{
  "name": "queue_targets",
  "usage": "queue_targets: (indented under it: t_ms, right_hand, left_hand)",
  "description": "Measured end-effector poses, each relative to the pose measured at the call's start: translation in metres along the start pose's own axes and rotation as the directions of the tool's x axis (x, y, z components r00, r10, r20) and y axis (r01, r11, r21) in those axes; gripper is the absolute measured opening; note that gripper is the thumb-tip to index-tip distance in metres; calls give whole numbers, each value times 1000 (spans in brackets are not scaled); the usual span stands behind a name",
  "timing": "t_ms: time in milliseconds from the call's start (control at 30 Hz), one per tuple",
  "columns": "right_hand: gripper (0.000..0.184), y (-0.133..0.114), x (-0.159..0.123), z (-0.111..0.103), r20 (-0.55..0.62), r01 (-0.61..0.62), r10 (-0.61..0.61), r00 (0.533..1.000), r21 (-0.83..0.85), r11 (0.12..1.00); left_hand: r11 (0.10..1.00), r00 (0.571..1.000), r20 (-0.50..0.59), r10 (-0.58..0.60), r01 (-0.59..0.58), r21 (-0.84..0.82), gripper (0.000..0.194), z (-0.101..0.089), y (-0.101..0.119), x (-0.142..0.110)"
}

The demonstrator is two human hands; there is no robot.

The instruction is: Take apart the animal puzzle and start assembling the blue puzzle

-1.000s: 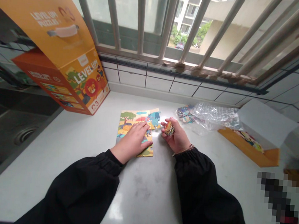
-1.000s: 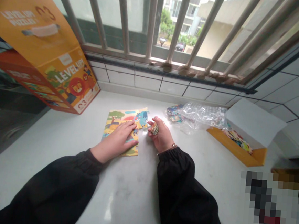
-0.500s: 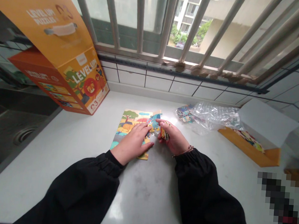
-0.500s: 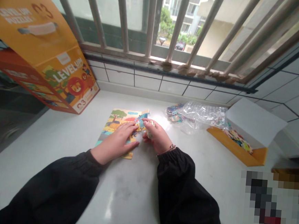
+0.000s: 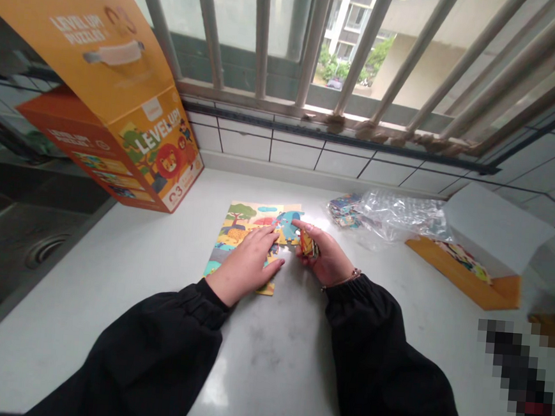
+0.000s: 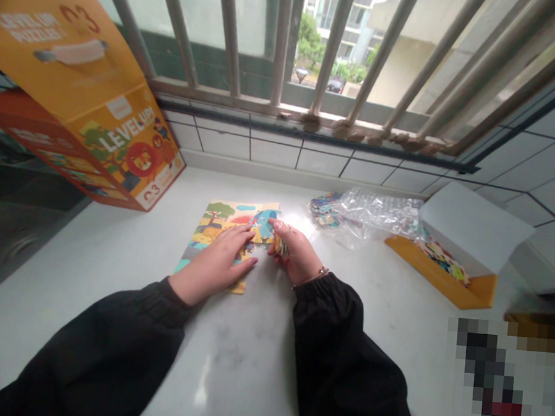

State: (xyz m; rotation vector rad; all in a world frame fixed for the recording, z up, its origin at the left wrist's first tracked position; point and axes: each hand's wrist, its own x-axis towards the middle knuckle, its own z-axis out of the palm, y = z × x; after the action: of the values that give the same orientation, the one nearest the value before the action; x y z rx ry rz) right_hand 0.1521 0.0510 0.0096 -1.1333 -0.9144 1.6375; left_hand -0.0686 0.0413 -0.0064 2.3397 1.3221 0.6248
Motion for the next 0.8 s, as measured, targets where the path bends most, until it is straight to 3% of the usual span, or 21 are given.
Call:
queue_targets:
  t_ms: [300, 533, 800]
  right_hand:
    - [79, -7, -7, 2, 63, 72, -71, 995, -22, 997]
    - [85, -11, -17, -2, 424, 113, -86, 902, -38, 993]
    - [77, -10, -17, 0, 460, 111, -78, 885, -47, 993]
  left_hand:
    - [997, 996, -88, -32, 26, -68, 58, -2, 2, 0]
    - [975, 962, -244, -121, 68, -213, 81, -6, 3, 4]
    - [914, 961, -204, -187, 94, -394, 57, -9, 16, 2]
